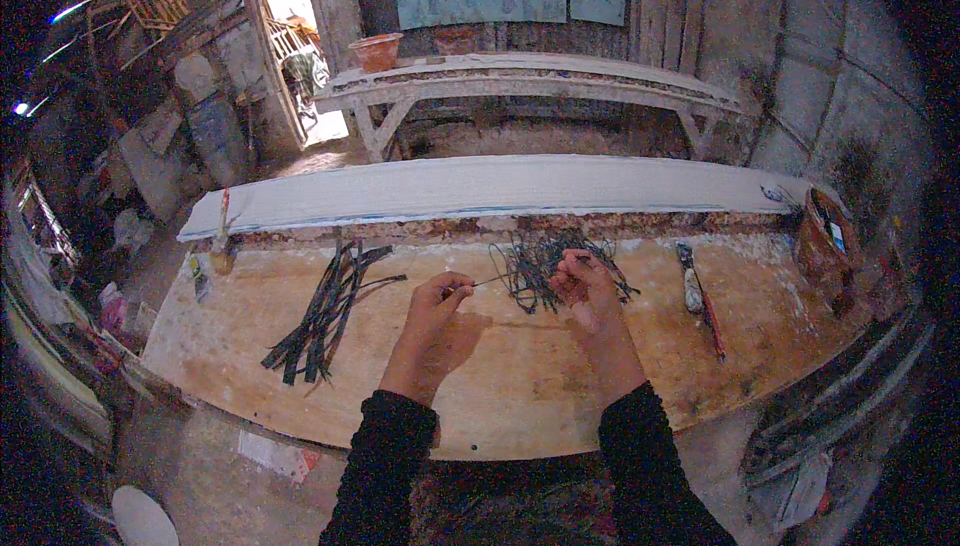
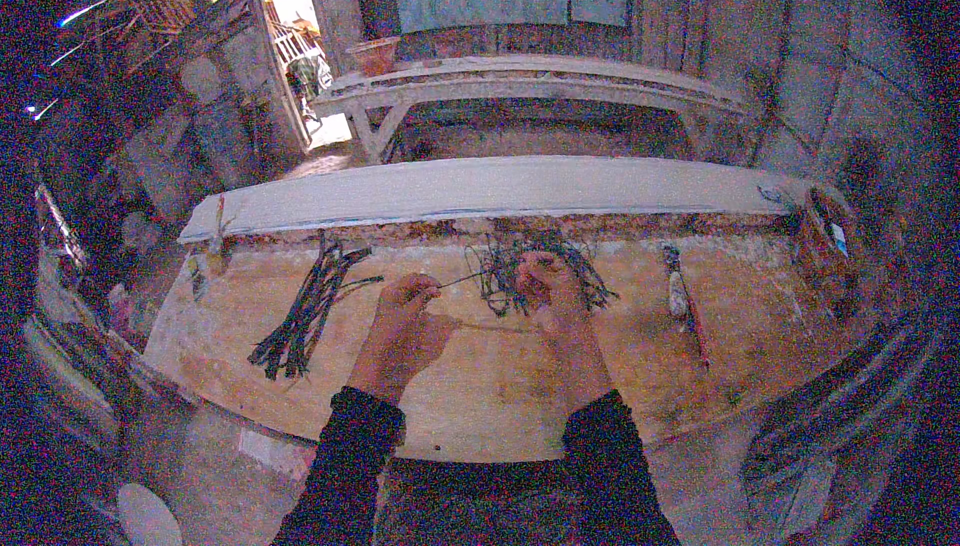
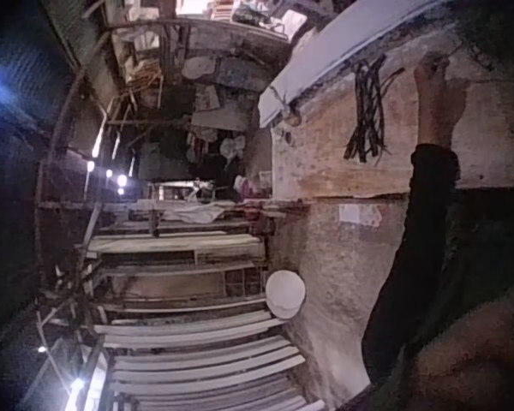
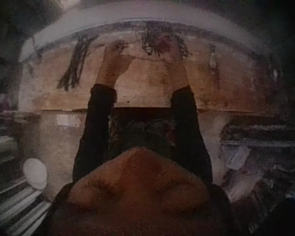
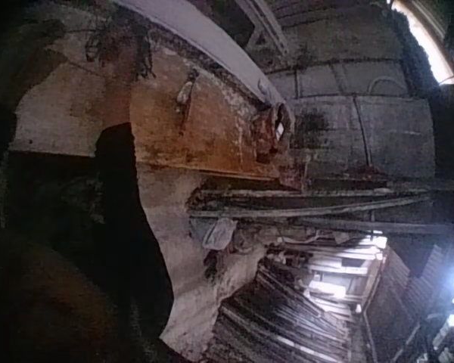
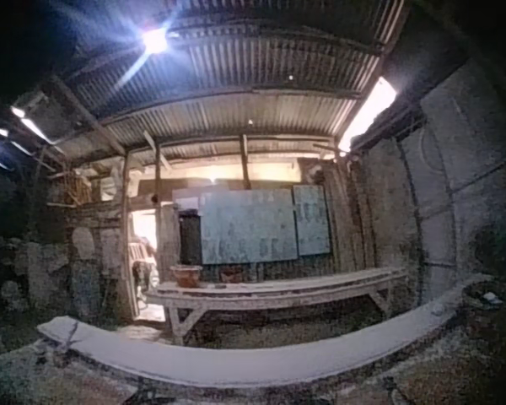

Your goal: The person repeatedly picks up black cable ties from a wooden workbench, loops them around a bundle, and pulls them tight by hand. The tied bundles are placed back on the table. The task continues with multiple cable ties throughout the clip.

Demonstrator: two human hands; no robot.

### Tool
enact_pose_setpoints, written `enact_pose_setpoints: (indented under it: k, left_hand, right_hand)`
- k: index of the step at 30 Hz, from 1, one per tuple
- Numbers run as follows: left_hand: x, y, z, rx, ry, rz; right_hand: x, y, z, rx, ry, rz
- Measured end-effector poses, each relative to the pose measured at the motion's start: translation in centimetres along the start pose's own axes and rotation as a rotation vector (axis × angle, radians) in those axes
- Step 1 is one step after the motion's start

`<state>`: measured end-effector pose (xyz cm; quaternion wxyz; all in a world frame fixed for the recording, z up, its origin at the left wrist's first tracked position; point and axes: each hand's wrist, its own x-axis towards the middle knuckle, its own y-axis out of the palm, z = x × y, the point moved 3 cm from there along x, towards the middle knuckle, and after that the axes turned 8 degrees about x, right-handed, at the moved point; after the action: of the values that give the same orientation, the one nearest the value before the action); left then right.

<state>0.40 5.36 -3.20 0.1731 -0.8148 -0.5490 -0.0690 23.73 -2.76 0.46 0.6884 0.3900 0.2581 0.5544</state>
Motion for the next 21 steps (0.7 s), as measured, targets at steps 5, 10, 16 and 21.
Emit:
enact_pose_setpoints:
  k: [5, 10, 16, 21]
  left_hand:
    - [-0.2, 0.3, 0.6, -0.097, -0.166, 0.023]
    - [0.0, 0.3, 1.4, 0.217, -0.006, -0.003]
    - [-1.5, 1.2, -0.8, -0.067, -0.169, 0.041]
    - [-0.8, 0.8, 1.2, 0.2, -0.012, 0.06]
  right_hand:
    - [0.7, -1.6, 1.8, 0.208, 0.026, 0.07]
    - [1.3, -2.8, 2.0, 0.266, -0.12, -0.022]
    - [0.3, -0.8, 4.1, 0.458, -0.178, 0.087]
    - [1.3, -2.6, 3.4, 0.398, -0.315, 0.074]
